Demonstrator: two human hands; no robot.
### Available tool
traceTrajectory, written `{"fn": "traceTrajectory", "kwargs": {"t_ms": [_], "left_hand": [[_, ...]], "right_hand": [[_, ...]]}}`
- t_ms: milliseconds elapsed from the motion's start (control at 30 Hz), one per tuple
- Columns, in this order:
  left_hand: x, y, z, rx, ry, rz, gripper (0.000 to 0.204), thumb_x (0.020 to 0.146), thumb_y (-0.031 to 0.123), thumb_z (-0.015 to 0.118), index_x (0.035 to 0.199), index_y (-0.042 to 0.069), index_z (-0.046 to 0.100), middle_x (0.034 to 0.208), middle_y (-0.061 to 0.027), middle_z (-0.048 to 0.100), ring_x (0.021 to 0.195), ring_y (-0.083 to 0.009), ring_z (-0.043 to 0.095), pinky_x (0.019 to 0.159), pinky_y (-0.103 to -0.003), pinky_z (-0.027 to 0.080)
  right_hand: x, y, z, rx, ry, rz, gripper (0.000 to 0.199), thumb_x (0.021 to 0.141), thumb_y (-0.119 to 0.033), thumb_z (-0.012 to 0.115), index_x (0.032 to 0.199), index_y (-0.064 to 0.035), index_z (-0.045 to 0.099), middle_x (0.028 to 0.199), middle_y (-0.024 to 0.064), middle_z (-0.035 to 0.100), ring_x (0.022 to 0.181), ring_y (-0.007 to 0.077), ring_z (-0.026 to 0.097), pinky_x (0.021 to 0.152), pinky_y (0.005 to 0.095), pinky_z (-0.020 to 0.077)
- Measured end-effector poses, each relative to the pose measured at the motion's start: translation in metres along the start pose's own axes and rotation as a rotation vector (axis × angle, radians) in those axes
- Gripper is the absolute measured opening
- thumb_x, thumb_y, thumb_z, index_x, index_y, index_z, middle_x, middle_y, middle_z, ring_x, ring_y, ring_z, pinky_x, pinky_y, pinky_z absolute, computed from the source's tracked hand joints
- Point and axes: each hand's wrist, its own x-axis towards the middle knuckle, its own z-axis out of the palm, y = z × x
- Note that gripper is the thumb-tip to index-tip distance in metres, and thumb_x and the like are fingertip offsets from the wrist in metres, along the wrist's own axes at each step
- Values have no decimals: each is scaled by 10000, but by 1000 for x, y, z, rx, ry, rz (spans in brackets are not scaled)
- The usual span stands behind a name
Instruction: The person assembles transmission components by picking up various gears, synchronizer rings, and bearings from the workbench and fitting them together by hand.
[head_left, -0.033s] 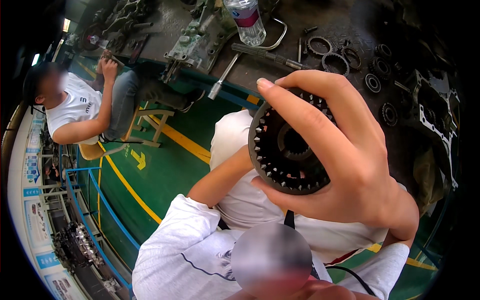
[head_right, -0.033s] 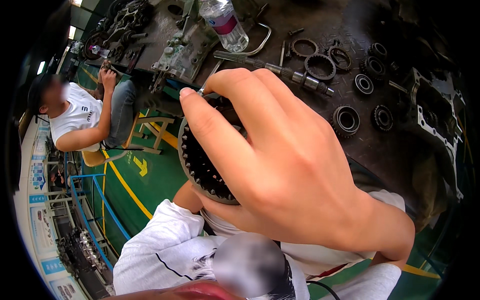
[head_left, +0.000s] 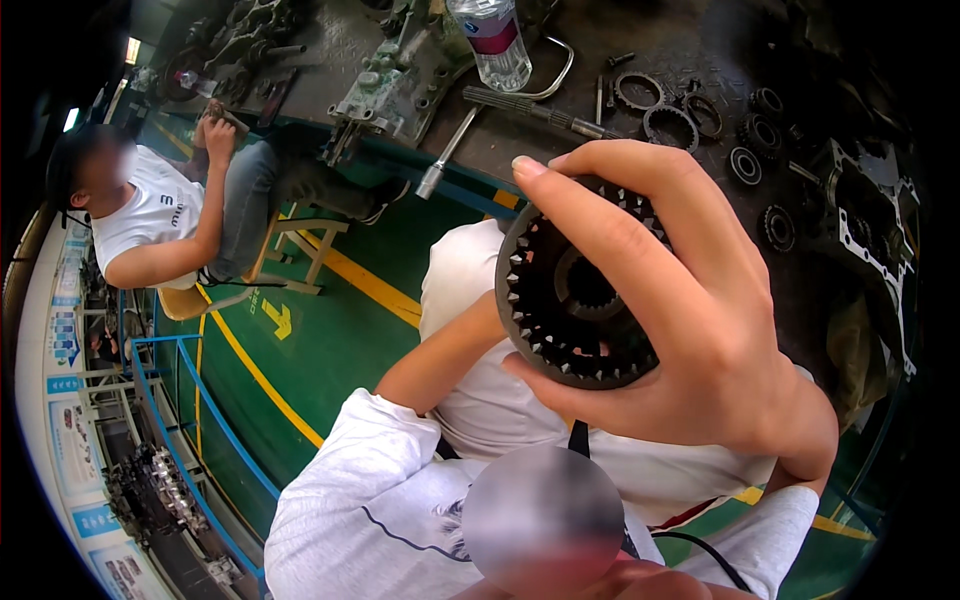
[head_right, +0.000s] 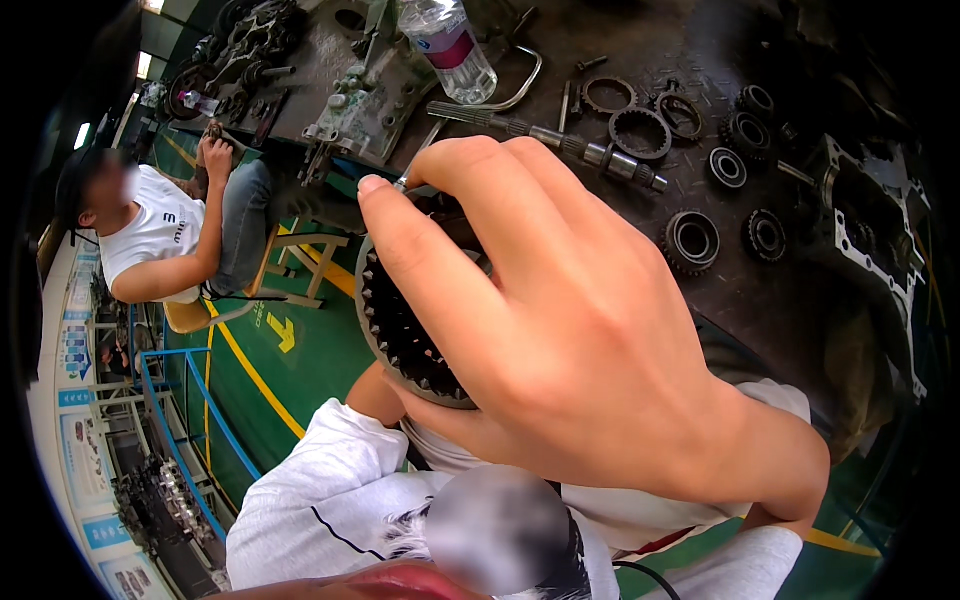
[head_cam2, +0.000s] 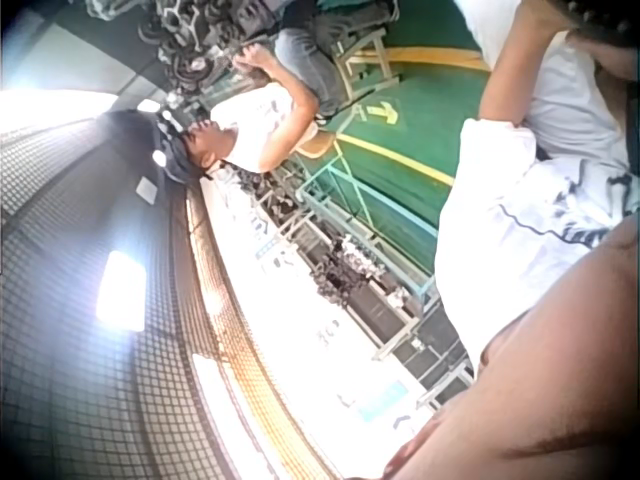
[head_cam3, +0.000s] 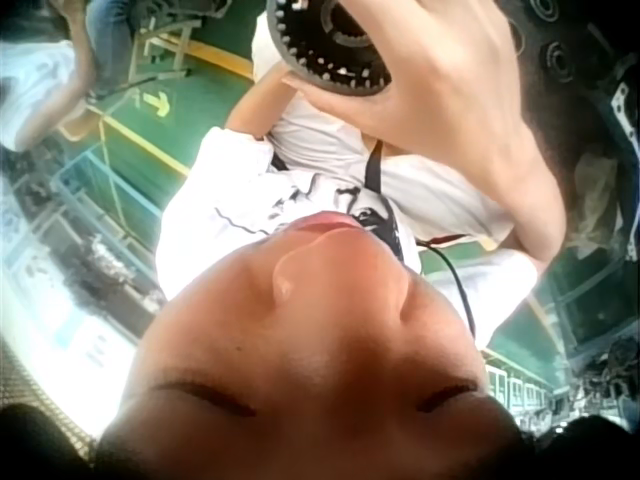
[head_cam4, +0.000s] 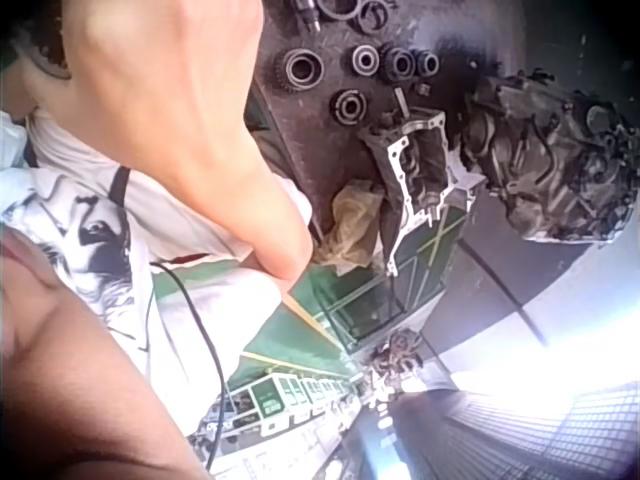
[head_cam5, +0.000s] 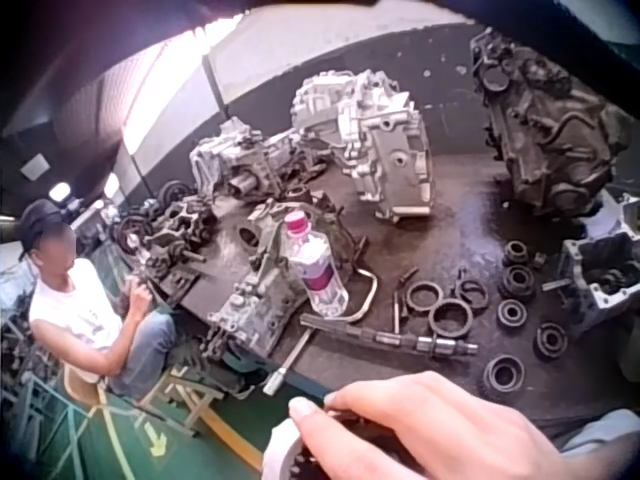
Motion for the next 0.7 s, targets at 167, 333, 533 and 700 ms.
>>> {"fn": "traceTrajectory", "kwargs": {"t_ms": [167,333,533,700], "left_hand": [[1,0,0,6,-5,-5,756,639,180,850,1282,38,479,1236,-93,585,1086,-163,588,936,-320,489],[-1,0,-1,14,-1,-3,754,639,181,850,1281,37,480,1234,-93,588,1083,-163,590,935,-320,490],[-1,0,-1,25,-1,4,753,639,181,850,1280,37,482,1231,-93,590,1079,-163,592,933,-319,491],[-2,2,-2,34,1,8,751,639,181,850,1278,37,484,1229,-93,592,1076,-163,594,931,-319,491]], "right_hand": [[-1,-1,0,-8,-7,2,790,453,-74,840,1206,8,615,1094,174,574,894,312,607,738,370,523],[-2,0,1,-6,33,8,781,460,-72,841,1204,8,615,1085,173,572,879,307,610,729,365,523],[-2,1,1,-12,39,11,784,458,-72,846,1203,11,613,1080,174,567,877,307,611,726,364,526],[-2,3,3,-29,48,-6,778,471,-76,850,1205,13,609,1089,176,563,886,313,612,735,362,527]]}}
